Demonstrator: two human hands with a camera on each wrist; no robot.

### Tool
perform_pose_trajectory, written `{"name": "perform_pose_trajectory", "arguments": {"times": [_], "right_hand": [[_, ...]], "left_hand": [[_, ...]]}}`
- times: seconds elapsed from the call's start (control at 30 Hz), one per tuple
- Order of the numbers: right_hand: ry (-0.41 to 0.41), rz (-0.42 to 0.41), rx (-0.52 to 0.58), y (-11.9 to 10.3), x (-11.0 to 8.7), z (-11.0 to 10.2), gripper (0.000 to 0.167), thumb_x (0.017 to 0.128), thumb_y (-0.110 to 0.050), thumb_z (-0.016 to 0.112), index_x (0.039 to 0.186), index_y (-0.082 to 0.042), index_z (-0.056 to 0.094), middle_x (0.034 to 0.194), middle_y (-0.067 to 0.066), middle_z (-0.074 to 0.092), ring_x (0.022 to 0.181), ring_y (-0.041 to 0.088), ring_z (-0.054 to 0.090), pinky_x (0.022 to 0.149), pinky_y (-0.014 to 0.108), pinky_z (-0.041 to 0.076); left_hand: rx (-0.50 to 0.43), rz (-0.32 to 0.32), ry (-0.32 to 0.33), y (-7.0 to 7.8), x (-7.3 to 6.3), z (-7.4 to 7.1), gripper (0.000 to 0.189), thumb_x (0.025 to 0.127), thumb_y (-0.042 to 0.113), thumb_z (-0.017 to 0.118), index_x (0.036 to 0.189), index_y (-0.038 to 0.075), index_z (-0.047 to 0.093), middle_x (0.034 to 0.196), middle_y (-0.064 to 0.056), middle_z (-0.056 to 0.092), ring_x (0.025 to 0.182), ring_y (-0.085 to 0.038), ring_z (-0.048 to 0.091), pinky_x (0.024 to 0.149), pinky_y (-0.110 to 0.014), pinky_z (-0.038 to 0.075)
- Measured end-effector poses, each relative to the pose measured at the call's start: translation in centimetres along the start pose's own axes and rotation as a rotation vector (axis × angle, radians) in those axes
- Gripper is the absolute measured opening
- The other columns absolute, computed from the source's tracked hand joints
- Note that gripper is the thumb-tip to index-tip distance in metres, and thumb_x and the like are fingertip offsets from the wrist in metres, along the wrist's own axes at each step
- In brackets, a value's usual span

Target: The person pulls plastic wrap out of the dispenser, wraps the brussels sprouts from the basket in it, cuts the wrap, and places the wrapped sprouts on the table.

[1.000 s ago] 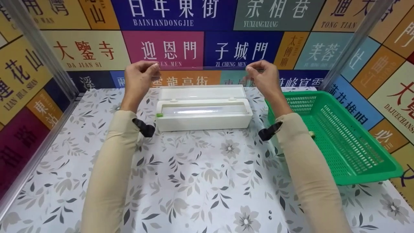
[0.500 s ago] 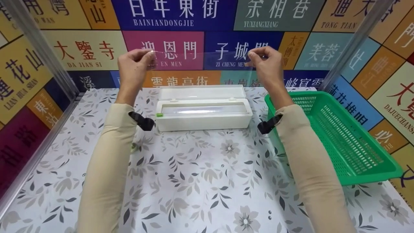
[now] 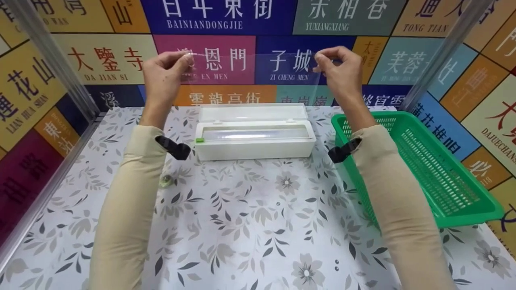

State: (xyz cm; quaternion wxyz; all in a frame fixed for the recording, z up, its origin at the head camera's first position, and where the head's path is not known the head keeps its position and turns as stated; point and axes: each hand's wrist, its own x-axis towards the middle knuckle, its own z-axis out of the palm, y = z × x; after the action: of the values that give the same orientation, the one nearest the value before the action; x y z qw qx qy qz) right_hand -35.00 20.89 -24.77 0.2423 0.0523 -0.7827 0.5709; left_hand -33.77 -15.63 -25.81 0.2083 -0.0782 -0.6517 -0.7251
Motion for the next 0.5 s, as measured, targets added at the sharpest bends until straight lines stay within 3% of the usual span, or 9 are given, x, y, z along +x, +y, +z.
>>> {"name": "perform_pose_trajectory", "arguments": {"times": [0.2,0.33,0.5], "right_hand": [[-0.030,-0.037,-0.051,0.1,-1.0,-1.0,0.016,0.095,-0.025,0.070,0.107,-0.014,0.073,0.091,-0.009,0.065,0.086,0.009,0.061,0.082,0.022,0.053],[-0.078,-0.025,-0.098,-0.4,-2.0,-1.5,0.023,0.096,-0.026,0.069,0.115,-0.013,0.071,0.097,-0.010,0.065,0.091,0.008,0.060,0.083,0.018,0.052],[-0.125,-0.044,-0.255,-0.7,-3.2,-2.5,0.032,0.096,-0.036,0.067,0.117,-0.013,0.074,0.098,-0.011,0.060,0.091,0.008,0.054,0.078,0.020,0.047]], "left_hand": [[0.009,0.044,-0.066,-0.1,-1.2,-0.9,0.020,0.090,0.014,0.075,0.105,0.001,0.075,0.090,-0.008,0.073,0.079,-0.020,0.068,0.068,-0.026,0.063],[0.039,0.069,-0.110,0.3,-2.1,-1.4,0.019,0.089,0.014,0.076,0.104,0.000,0.075,0.087,-0.007,0.073,0.076,-0.017,0.068,0.065,-0.027,0.063],[0.048,0.074,-0.188,0.9,-3.3,-2.2,0.019,0.088,0.012,0.077,0.102,0.000,0.075,0.086,-0.007,0.074,0.074,-0.018,0.069,0.067,-0.029,0.064]]}}
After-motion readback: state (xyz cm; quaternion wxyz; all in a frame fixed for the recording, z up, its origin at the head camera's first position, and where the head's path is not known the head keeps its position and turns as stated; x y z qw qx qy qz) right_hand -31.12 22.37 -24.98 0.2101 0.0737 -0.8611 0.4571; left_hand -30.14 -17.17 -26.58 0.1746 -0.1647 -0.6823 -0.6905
